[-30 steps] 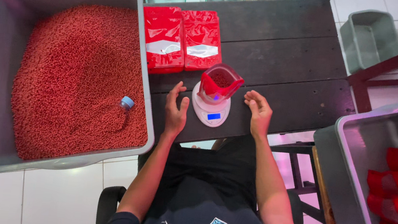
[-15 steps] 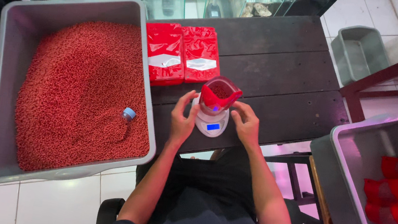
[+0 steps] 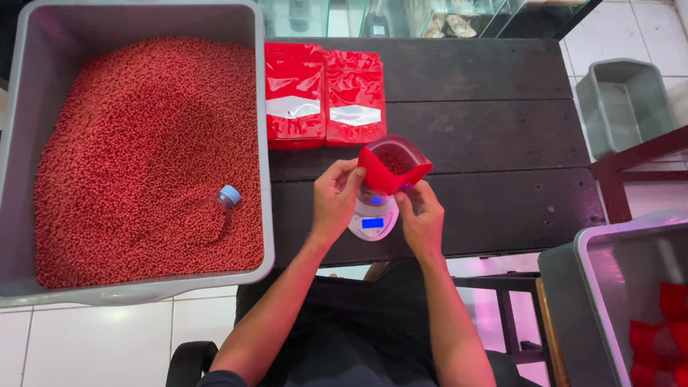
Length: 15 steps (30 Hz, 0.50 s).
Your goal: The person uses a small scoop to transfer red fish food pellets from a large bin into a red bag, places the bag on a digital scale to check the weight, and then places the filled bag into a separate bin.
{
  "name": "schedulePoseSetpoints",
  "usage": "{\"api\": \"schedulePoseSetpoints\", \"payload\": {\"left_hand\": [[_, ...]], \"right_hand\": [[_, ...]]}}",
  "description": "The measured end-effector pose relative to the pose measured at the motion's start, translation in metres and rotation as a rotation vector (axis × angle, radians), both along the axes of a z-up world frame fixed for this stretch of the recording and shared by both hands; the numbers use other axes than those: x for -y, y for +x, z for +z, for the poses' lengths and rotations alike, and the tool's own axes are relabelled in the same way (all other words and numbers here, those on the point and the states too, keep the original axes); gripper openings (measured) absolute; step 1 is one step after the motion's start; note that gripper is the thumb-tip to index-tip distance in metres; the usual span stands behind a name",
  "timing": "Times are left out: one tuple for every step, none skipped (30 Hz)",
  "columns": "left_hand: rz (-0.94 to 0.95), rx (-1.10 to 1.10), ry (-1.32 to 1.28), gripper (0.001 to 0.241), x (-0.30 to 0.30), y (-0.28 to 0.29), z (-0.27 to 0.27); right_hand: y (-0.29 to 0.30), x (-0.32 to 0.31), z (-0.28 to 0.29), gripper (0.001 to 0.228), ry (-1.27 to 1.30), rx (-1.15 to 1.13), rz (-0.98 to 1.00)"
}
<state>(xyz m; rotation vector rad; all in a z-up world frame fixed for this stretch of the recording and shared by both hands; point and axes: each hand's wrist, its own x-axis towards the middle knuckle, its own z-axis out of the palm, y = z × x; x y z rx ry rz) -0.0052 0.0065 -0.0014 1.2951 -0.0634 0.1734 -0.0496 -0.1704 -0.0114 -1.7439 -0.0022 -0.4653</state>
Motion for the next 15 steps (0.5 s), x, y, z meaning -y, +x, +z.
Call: {"api": "schedulePoseSetpoints", "payload": {"left_hand": [[0.002,-0.001,-0.001,0.015,0.0,-0.002,0.005],[0.011,0.007,-0.019,0.017,0.0,-0.004,0.009],[0.019,0.014,-0.037,0.019,0.001,-0.007,0.014],[0.019,0.012,-0.037,0.019,0.0,-0.009,0.019],[0.049,-0.007,-0.051,0.014,0.0,-0.011,0.024],[0.08,-0.026,-0.063,0.011,-0.002,-0.012,0.029],[0.08,-0.027,-0.063,0.011,0.003,-0.012,0.029],[0.068,-0.039,-0.124,0.009,0.007,-0.011,0.03],[0.056,-0.052,-0.185,0.008,0.01,-0.01,0.031],[0.058,-0.051,-0.185,0.008,0.011,-0.011,0.038],[0.028,-0.028,-0.166,0.007,0.013,-0.013,0.046],[-0.006,-0.008,-0.147,0.006,0.015,-0.016,0.053],[-0.006,-0.011,-0.147,0.006,0.022,-0.014,0.043],[-0.039,0.028,-0.122,0.007,0.029,-0.011,0.035],[-0.072,0.067,-0.098,0.007,0.037,-0.007,0.026]], "right_hand": [[0.0,0.0,0.0,0.025,-0.001,-0.001,0.002],[0.0,0.001,0.0,0.035,0.011,0.021,0.032],[-0.001,0.001,0.0,0.045,0.022,0.043,0.062],[-0.002,0.001,0.004,0.045,0.022,0.042,0.062],[-0.002,0.001,0.008,0.063,0.025,0.064,0.093],[-0.002,0.0,0.012,0.082,0.029,0.087,0.124],[-0.003,0.003,0.002,0.082,0.03,0.087,0.124],[-0.002,0.005,-0.007,0.093,0.086,0.11,0.128],[-0.002,0.006,-0.016,0.104,0.142,0.133,0.132],[-0.003,0.005,-0.019,0.104,0.143,0.134,0.134],[-0.005,0.004,-0.022,0.103,0.181,0.14,0.135],[-0.01,0.004,-0.026,0.102,0.218,0.144,0.131],[-0.011,0.014,-0.039,0.102,0.219,0.141,0.13],[-0.011,0.025,-0.051,0.097,0.195,0.141,0.093],[-0.012,0.036,-0.063,0.093,0.171,0.14,0.055]]}}
